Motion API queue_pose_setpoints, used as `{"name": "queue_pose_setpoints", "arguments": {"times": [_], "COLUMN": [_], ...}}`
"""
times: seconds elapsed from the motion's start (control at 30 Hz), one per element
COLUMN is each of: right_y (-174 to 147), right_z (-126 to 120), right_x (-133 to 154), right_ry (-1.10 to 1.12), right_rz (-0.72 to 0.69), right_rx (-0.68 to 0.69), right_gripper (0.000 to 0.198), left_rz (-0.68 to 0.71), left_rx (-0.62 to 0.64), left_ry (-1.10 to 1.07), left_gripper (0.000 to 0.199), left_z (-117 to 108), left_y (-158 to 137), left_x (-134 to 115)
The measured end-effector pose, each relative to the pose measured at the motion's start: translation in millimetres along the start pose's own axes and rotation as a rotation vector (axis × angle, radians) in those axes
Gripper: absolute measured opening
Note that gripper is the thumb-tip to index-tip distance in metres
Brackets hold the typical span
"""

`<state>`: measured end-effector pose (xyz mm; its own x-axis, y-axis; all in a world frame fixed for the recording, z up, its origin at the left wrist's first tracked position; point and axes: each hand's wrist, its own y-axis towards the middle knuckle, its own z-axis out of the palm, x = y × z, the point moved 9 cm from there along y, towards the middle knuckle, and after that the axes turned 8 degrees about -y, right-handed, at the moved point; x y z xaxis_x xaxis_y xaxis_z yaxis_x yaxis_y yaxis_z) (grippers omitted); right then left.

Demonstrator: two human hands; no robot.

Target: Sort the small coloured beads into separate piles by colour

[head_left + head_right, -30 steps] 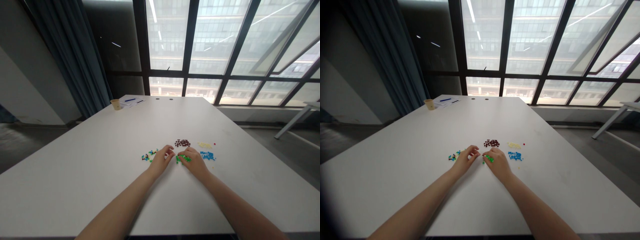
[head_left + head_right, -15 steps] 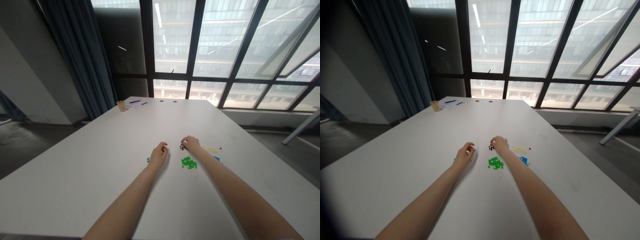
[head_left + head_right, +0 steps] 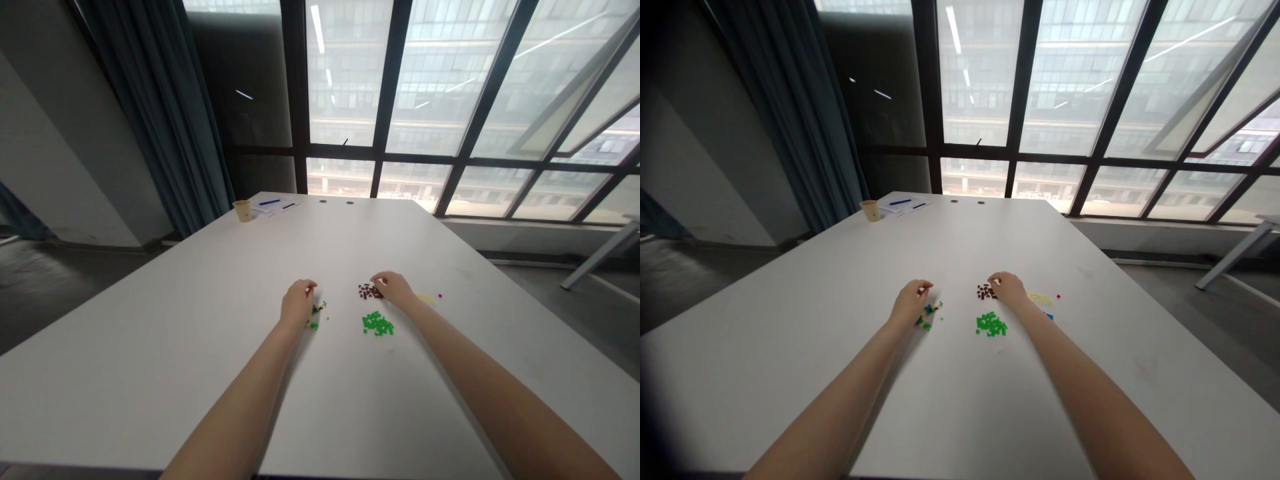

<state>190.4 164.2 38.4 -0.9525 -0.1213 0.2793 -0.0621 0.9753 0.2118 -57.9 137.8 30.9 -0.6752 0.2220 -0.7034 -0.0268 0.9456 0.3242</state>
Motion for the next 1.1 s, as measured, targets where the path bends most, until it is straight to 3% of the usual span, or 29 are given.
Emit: {"name": "queue_pose_setpoints", "arguments": {"times": [0.17, 0.33, 0.63, 1.1], "right_y": [-44.9, -72.1, -68.4, -71.2], "right_z": [-7.9, -12.3, -13.0, -19.7], "right_x": [6.4, 4.8, -3.9, -5.3], "right_ry": [0.127, 0.138, 0.201, 0.228], "right_rz": [-0.043, -0.047, -0.034, 0.000], "right_rx": [-0.007, -0.022, -0.016, 0.021], "right_gripper": [0.025, 0.026, 0.027, 0.028], "left_rz": [0.017, 0.055, 0.134, 0.039], "left_rx": [0.194, 0.233, 0.266, 0.217], "left_ry": [0.169, 0.278, 0.256, -0.007], "left_gripper": [0.019, 0.017, 0.025, 0.026], "left_z": [21.9, 31.2, 35.6, 22.9], "left_y": [-7.4, -14.7, -14.3, -11.0], "left_x": [-3.8, -14.8, -14.9, -13.8]}}
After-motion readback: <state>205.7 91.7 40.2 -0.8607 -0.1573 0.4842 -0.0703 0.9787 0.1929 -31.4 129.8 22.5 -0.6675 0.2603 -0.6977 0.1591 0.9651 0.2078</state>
